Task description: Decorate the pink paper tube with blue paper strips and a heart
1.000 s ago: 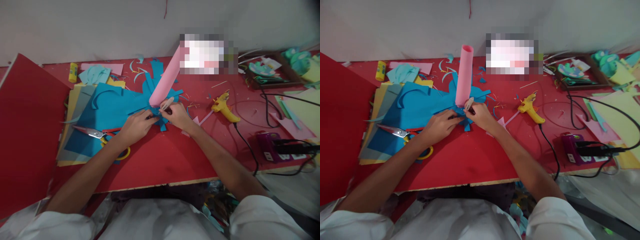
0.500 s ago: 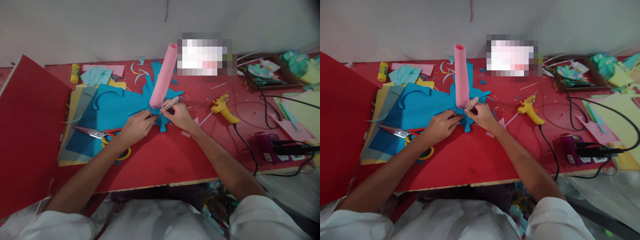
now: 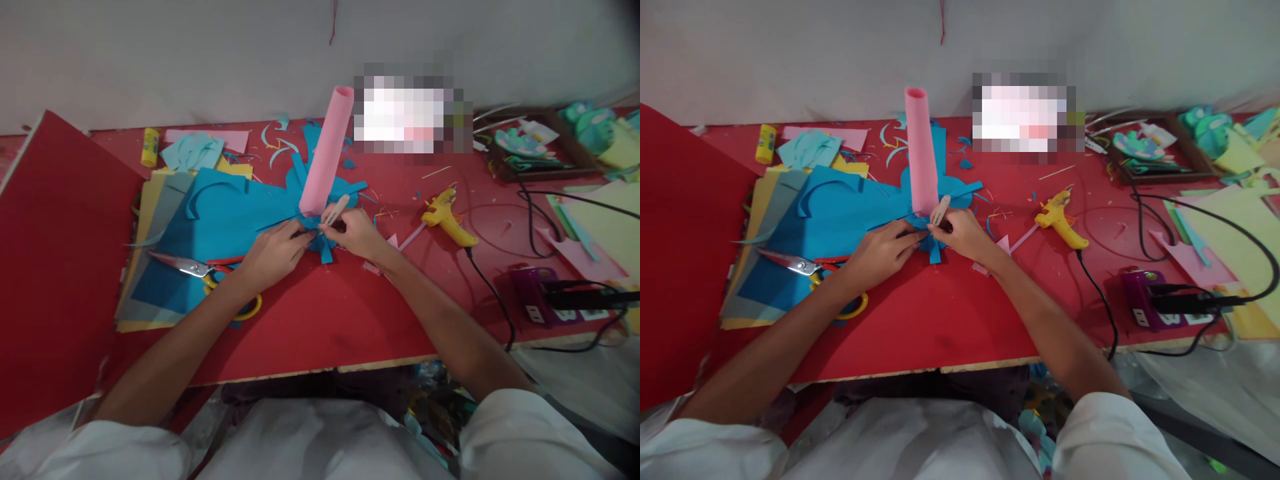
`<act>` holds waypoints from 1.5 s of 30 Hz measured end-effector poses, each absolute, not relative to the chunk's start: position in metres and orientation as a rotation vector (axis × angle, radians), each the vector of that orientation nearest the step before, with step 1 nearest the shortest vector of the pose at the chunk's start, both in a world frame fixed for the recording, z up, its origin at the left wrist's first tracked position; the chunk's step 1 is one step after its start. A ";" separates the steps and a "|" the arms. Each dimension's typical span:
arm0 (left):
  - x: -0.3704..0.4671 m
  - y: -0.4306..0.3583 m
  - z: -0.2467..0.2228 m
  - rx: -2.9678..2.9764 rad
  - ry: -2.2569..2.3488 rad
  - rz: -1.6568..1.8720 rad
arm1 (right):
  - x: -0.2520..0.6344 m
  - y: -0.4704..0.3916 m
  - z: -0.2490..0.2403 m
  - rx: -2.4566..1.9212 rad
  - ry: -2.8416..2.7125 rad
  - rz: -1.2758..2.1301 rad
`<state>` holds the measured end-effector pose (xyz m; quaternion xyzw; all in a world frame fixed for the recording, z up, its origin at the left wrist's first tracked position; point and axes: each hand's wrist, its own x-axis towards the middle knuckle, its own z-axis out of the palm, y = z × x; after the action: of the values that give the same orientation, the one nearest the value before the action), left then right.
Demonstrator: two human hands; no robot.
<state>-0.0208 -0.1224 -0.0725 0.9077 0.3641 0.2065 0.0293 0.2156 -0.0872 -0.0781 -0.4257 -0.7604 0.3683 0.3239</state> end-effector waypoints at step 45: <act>-0.022 -0.122 -0.070 2.817 1.127 0.573 | 0.219 -0.089 -0.074 -1.142 -1.905 0.947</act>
<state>-0.0223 -0.1225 -0.0695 0.9120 0.3649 0.1856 0.0269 0.2186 -0.0891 -0.0736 -0.4420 -0.7373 0.3665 0.3558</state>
